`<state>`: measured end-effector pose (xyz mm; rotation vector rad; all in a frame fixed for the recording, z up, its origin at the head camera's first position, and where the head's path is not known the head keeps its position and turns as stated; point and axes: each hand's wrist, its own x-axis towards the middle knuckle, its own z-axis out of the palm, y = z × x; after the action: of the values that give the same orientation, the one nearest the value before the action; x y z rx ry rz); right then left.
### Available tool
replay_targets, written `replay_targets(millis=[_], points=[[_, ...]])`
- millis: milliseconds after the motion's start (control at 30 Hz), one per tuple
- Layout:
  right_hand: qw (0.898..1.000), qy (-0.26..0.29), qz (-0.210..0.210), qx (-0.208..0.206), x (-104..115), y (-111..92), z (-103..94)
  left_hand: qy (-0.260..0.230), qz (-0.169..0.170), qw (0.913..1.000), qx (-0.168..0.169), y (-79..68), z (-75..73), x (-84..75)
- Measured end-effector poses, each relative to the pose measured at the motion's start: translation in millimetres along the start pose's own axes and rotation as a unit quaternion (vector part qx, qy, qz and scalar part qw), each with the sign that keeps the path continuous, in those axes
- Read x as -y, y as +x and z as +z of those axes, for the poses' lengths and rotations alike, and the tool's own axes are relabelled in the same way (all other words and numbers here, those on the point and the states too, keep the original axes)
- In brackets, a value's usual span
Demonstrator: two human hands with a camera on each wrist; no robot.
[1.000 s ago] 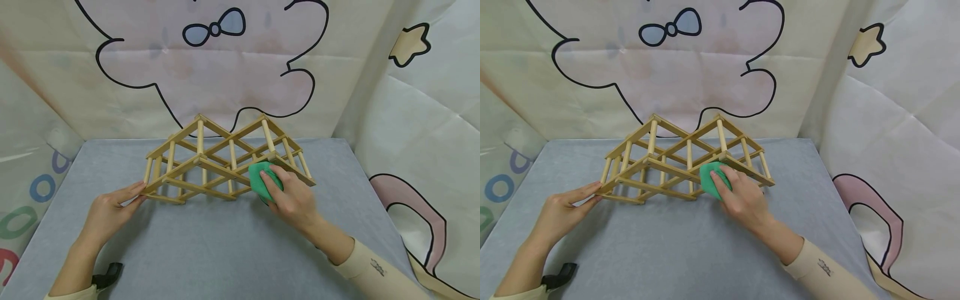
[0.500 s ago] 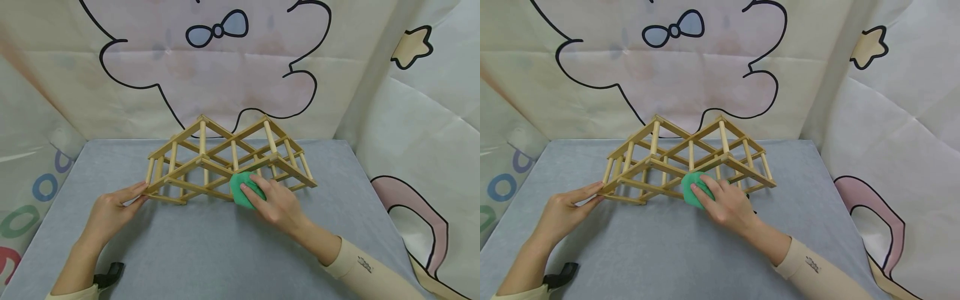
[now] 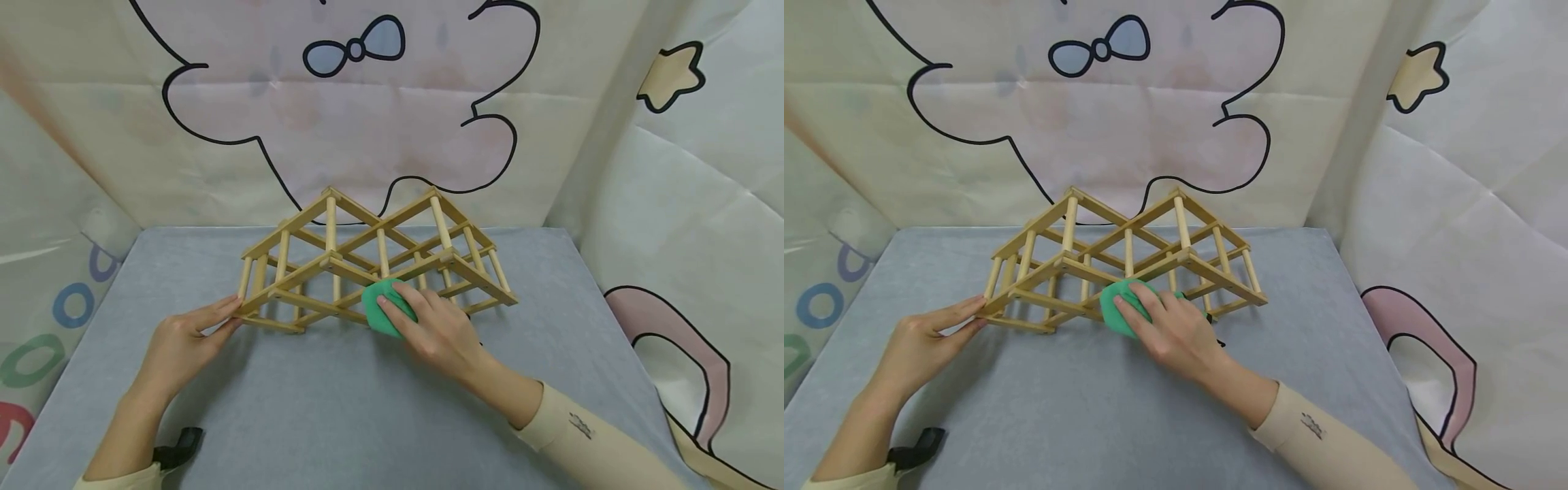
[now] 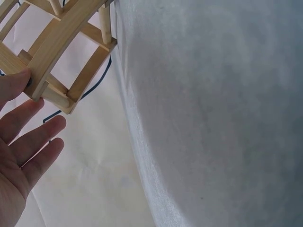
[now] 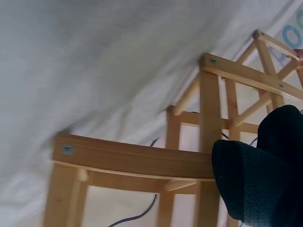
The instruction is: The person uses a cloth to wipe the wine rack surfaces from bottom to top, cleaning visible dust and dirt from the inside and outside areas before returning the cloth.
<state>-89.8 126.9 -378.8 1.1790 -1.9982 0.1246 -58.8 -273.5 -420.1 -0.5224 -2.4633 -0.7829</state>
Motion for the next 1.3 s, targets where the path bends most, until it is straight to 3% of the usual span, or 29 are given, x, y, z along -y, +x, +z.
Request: replay_targets(millis=[400,567,733,1300], points=[[0.998,-0.02,-0.002,-0.055,16.8,59.1,-0.2,-0.004,-0.005,1.0,-0.002,-2.7,-0.5,1.6],[0.997,-0.022,0.001,-0.068,20.3,69.2,-0.6,-0.004,-0.003,1.0,-0.002,-2.7,-0.4,2.0],[0.999,-0.028,0.003,-0.044,19.3,59.2,-2.2,-0.009,-0.005,0.9999,-0.004,-2.7,-0.4,1.4],[0.999,-0.036,0.007,0.02,-4.1,-11.4,-5.5,0.006,-0.007,0.9999,-0.007,-1.3,1.4,1.0]])
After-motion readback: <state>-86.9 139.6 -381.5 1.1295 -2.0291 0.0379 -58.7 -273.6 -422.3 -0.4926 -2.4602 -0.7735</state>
